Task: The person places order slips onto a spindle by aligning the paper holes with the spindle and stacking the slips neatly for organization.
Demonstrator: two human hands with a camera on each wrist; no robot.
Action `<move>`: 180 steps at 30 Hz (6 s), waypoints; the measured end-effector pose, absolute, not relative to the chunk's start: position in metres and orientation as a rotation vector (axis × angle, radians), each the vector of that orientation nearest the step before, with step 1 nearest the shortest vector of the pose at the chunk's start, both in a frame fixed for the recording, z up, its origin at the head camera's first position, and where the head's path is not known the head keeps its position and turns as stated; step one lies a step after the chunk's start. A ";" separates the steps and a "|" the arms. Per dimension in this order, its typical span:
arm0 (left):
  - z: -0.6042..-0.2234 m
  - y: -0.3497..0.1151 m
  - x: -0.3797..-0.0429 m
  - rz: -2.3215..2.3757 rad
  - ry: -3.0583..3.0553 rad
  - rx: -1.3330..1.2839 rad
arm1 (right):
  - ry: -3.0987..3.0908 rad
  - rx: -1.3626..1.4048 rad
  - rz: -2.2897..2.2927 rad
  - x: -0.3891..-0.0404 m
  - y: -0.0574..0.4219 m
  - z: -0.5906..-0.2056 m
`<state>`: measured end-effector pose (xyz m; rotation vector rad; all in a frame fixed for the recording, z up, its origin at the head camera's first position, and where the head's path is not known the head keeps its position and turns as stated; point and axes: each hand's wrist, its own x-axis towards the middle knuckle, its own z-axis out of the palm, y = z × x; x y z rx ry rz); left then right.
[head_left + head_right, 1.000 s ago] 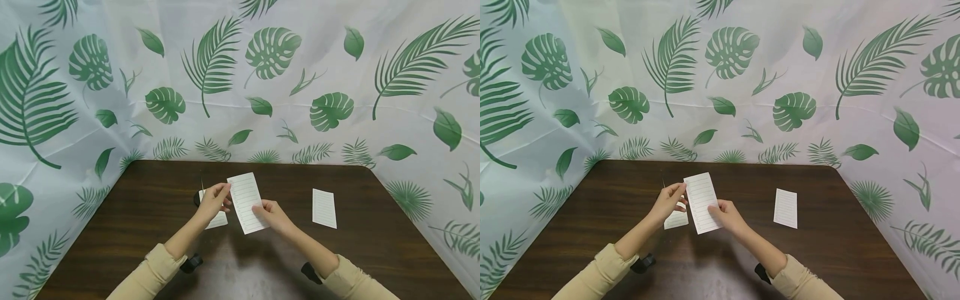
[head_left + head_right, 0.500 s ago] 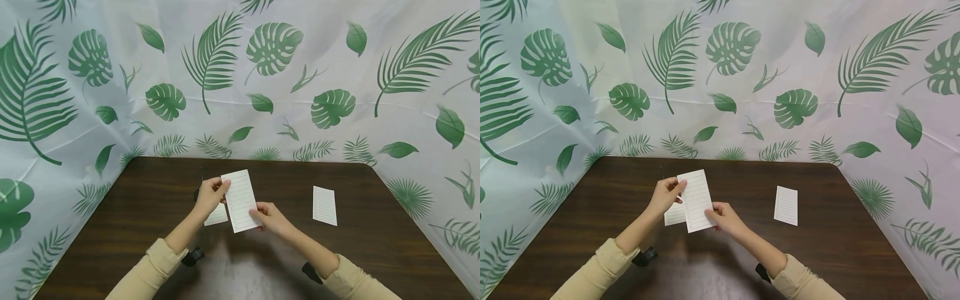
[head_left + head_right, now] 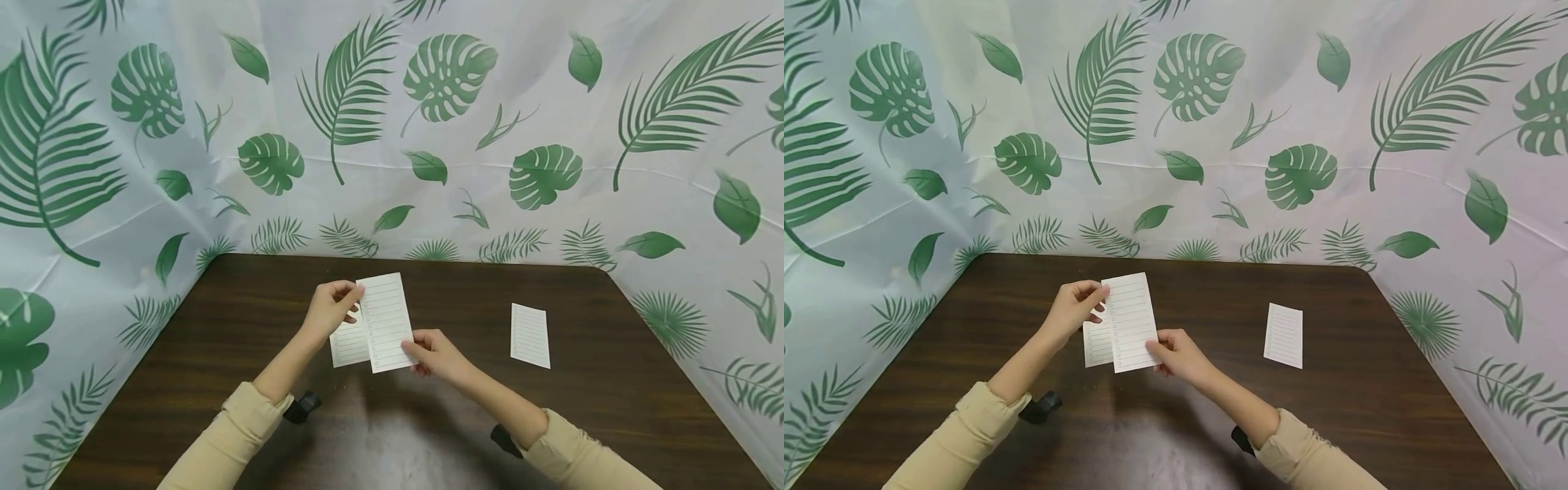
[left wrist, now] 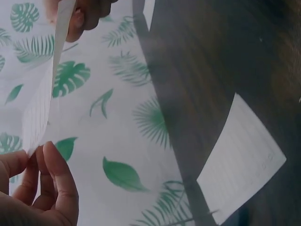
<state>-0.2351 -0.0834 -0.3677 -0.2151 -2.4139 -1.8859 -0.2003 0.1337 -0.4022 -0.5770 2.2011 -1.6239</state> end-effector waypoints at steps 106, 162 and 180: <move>-0.383 -0.145 -0.312 -1.687 -2.589 0.154 | 2.206 -0.348 -1.611 -0.268 0.053 -0.399; -0.440 -0.138 -0.317 -1.705 -2.670 0.401 | 2.258 -0.247 -1.362 -0.269 0.055 -0.451; -0.452 -0.132 -0.315 -1.406 -2.770 0.453 | 2.247 -0.196 -1.263 -0.264 0.051 -0.452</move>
